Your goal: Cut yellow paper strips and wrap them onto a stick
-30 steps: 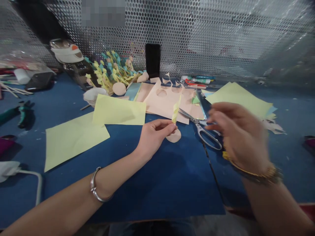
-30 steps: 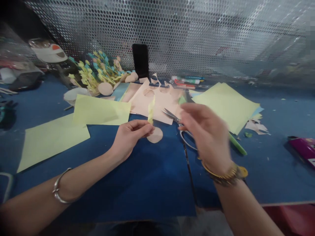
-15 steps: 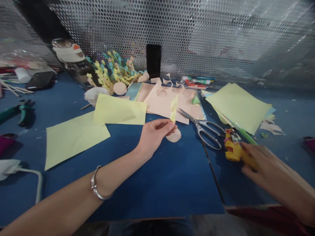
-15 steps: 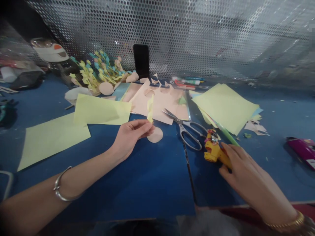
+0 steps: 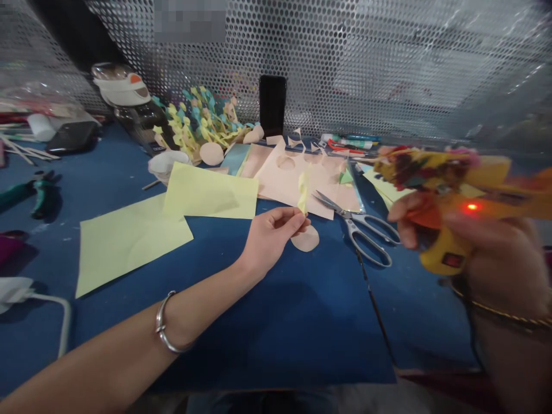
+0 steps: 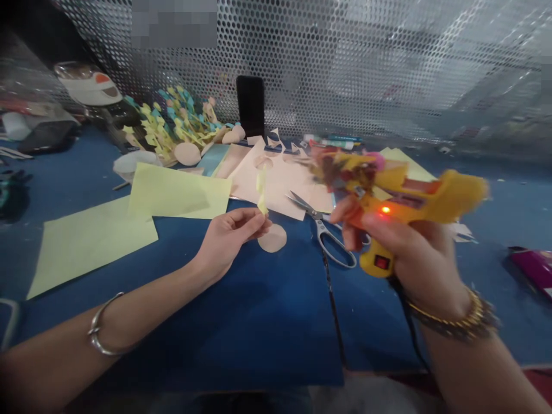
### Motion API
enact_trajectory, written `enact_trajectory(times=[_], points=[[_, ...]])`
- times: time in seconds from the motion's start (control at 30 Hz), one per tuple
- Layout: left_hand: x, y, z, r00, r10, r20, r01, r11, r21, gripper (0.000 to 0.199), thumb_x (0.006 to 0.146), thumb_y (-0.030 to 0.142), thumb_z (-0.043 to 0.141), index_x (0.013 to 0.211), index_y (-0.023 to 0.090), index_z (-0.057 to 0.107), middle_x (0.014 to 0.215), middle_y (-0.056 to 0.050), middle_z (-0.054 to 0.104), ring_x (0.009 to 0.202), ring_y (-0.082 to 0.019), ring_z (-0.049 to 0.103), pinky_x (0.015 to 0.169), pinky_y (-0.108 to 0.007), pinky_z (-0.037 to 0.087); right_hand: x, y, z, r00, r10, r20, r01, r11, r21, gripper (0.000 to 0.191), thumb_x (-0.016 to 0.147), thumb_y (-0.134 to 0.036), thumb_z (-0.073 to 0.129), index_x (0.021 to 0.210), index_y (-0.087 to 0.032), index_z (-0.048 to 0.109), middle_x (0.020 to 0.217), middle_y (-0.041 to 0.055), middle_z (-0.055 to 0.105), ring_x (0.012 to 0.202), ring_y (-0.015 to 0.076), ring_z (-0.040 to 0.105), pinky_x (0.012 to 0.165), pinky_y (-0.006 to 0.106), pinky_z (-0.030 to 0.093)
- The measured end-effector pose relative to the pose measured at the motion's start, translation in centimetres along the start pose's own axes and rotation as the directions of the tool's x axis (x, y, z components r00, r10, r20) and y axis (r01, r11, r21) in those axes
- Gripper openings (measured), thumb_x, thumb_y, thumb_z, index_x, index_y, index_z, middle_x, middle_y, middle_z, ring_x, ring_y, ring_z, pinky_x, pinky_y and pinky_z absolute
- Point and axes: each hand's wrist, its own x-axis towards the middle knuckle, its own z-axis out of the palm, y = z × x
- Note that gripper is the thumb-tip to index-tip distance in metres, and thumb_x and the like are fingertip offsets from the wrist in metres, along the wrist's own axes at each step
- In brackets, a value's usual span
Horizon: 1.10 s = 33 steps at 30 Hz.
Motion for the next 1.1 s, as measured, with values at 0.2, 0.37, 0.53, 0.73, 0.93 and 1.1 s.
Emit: enact_trajectory(times=[0.2,0.37,0.53,0.73,0.93,1.1], points=[[0.3,-0.2,-0.4,1.000,0.030,0.001,-0.030,0.998,0.047,0.017,0.077,0.032,0.068,0.082,0.016,0.068,0.079,-0.006,0.072,0.082,-0.017,0.067,0.082,-0.030,0.053,0.7,4.0,1.9,0.966,0.120,0.229,-0.172,0.961,0.219,0.021,0.084,-0.032,0.057,0.071,-0.017,0.065,0.073,0.0057,0.063,0.052,0.0124,0.052,0.050,0.030,0.041],[0.3,-0.1,-0.2,0.999,0.029,-0.019,-0.028,0.998,0.058,0.014,0.077,0.029,0.068,0.081,0.015,0.068,0.077,-0.005,0.071,0.080,-0.017,0.068,0.080,-0.030,0.054,-0.1,5.2,1.2,0.924,0.201,0.326,-0.260,0.954,0.147,0.027,0.085,-0.039,0.057,0.073,-0.016,0.067,0.068,0.0052,0.062,0.050,0.0115,0.049,0.047,0.028,0.039],[0.3,-0.2,-0.1,0.999,0.047,-0.010,-0.046,0.997,0.061,0.014,0.077,0.028,0.068,0.081,0.014,0.068,0.075,-0.004,0.071,0.078,-0.016,0.068,0.079,-0.028,0.053,0.0,5.0,1.4,0.895,0.254,0.367,-0.309,0.946,0.098,0.031,0.085,-0.042,0.056,0.070,-0.017,0.066,0.060,0.0027,0.057,0.050,0.0113,0.047,0.047,0.027,0.035],[0.2,-0.2,-0.1,0.998,0.070,0.001,-0.070,0.993,0.091,0.017,0.078,0.030,0.066,0.082,0.013,0.067,0.076,-0.005,0.071,0.077,-0.015,0.067,0.077,-0.027,0.053,-0.1,5.5,1.5,0.881,0.273,0.387,-0.325,0.943,0.074,0.032,0.084,-0.045,0.056,0.069,-0.018,0.066,0.054,0.0000,0.051,0.048,0.0113,0.044,0.047,0.027,0.033],[0.2,-0.2,-0.1,0.997,0.071,0.003,-0.071,0.993,0.090,0.015,0.079,0.028,0.066,0.081,0.014,0.066,0.075,-0.005,0.071,0.076,-0.014,0.067,0.075,-0.024,0.053,-0.1,5.3,1.5,0.880,0.297,0.371,-0.353,0.931,0.089,0.032,0.082,-0.045,0.057,0.067,-0.017,0.065,0.063,0.0026,0.058,0.048,0.0101,0.044,0.045,0.027,0.032],[0.1,-0.2,-0.1,0.998,0.068,0.006,-0.068,0.993,0.092,0.015,0.079,0.029,0.066,0.081,0.014,0.066,0.075,-0.005,0.070,0.076,-0.014,0.067,0.076,-0.026,0.052,0.0,5.0,1.6,0.879,0.311,0.362,-0.366,0.926,0.093,0.032,0.082,-0.044,0.058,0.066,-0.016,0.063,0.065,0.0027,0.058,0.048,0.0097,0.044,0.045,0.026,0.033]])
